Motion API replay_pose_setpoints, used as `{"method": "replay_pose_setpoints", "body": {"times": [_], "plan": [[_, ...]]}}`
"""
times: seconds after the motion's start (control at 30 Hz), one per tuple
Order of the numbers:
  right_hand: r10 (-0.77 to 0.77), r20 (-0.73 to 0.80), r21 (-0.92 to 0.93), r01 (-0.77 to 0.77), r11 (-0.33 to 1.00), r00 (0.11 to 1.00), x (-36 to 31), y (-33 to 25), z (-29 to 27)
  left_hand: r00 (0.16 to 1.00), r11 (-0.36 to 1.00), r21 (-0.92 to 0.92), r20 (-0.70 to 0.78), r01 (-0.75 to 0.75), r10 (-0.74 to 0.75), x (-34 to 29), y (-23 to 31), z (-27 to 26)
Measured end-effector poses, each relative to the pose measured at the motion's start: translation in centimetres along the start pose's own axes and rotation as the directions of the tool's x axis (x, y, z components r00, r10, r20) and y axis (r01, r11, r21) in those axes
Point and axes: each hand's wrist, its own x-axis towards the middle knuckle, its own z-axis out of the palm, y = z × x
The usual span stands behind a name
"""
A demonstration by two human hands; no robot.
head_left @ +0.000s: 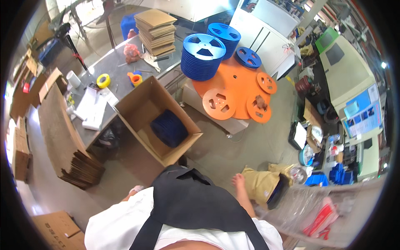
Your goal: The person stacks blue plastic reels from a turntable onto a table and into a cardboard box.
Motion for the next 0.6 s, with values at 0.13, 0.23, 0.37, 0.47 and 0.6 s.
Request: {"method": "replay_pose_setpoints", "body": {"times": [0.13, 0.23, 0.37, 0.47, 0.6], "plan": [[-0.058, 0.512, -0.461, 0.332, 0.823, 0.857, 0.7, -9.1, 6.5, 0.999, 0.990, -0.141, -0.036, 0.016, -0.022, 4.2, 9.1, -2.5], [-0.280, 0.685, -0.569, 0.734, 0.370, 0.672, 5.9, -12.8, 8.3, 0.982, 0.978, -0.167, -0.160, -0.126, 0.099, 2.8, 21.2, -11.7], [-0.043, 0.526, -0.593, 0.403, 0.698, 0.849, 12.4, -21.0, 14.3, 0.875, 0.677, -0.675, -0.476, -0.294, -0.094, 6.3, 24.3, -14.1], [-0.025, 0.654, -0.638, 0.569, 0.519, 0.756, 18.9, -28.5, 19.2, 0.822, 0.444, -0.830, -0.489, -0.337, -0.291, 7.5, 25.3, -14.1], [-0.493, 0.786, -0.333, 0.927, 0.171, 0.373, 23.6, -42.6, 30.0, 0.737, 0.057, -0.998, -0.046, -0.010, -0.674, 5.1, 28.0, -9.1]]}}
